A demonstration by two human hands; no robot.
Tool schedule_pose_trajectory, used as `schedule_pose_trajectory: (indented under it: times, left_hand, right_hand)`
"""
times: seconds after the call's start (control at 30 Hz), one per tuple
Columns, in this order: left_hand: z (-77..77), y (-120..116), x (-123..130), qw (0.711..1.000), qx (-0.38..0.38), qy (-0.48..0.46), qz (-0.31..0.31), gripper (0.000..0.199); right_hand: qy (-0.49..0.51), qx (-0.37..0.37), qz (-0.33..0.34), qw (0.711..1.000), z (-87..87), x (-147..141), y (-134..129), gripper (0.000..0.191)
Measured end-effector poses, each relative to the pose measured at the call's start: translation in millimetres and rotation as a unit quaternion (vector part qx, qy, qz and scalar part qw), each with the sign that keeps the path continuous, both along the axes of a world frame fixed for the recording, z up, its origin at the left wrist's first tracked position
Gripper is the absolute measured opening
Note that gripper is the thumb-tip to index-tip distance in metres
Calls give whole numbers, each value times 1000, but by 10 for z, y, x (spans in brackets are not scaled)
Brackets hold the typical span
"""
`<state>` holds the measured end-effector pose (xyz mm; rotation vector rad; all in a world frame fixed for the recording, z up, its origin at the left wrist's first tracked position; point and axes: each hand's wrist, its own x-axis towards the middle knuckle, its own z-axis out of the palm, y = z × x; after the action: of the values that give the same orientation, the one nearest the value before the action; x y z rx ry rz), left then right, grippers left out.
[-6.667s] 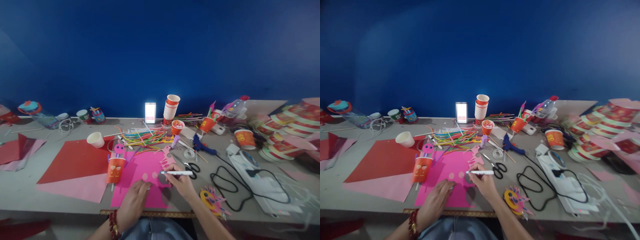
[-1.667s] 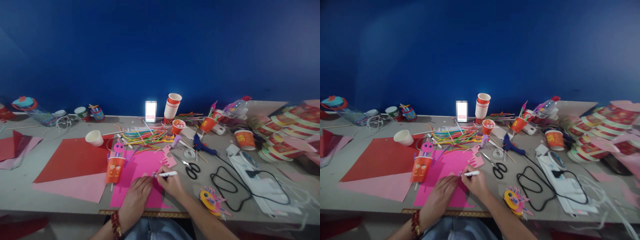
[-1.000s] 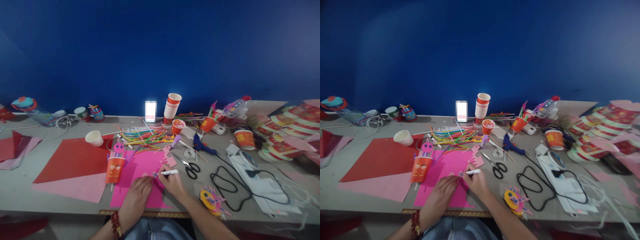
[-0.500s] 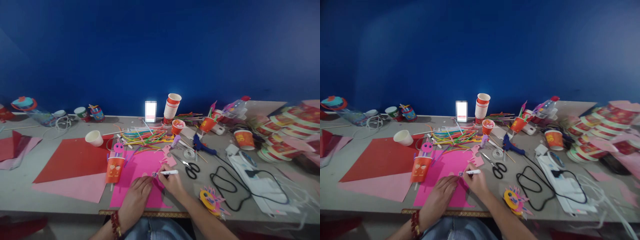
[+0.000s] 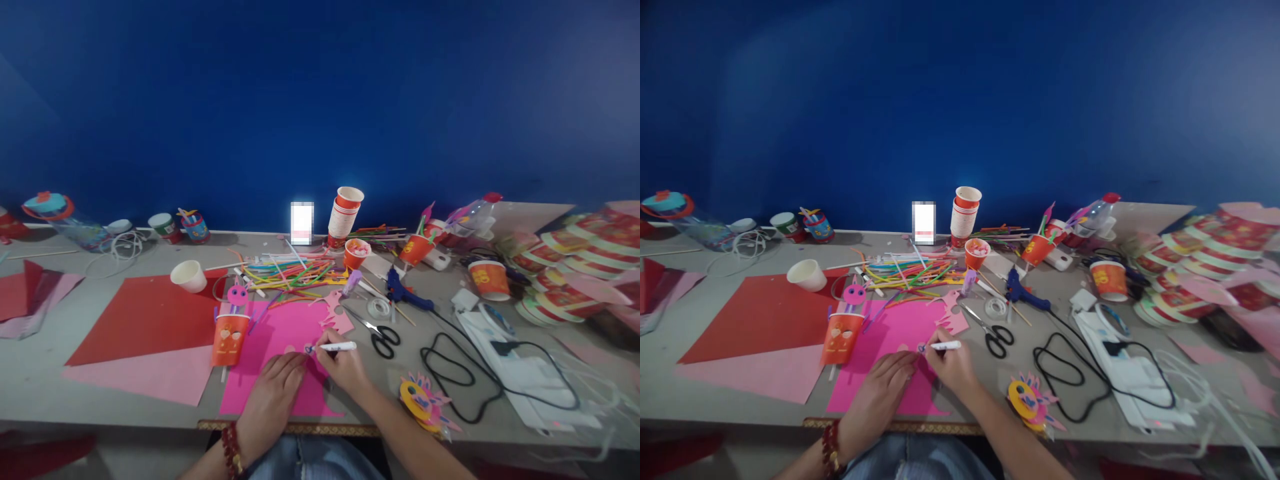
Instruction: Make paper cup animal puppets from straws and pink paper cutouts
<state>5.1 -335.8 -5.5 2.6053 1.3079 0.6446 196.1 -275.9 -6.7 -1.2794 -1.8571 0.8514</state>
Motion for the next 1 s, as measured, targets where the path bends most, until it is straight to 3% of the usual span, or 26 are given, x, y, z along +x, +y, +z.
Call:
schedule_pose_trajectory:
  times: [1.0]
  left_hand:
    - [-10,1,11,1000,12,7,3,32]
  right_hand:
    - [-13,6,4,1000,-2,-24,-7,16]
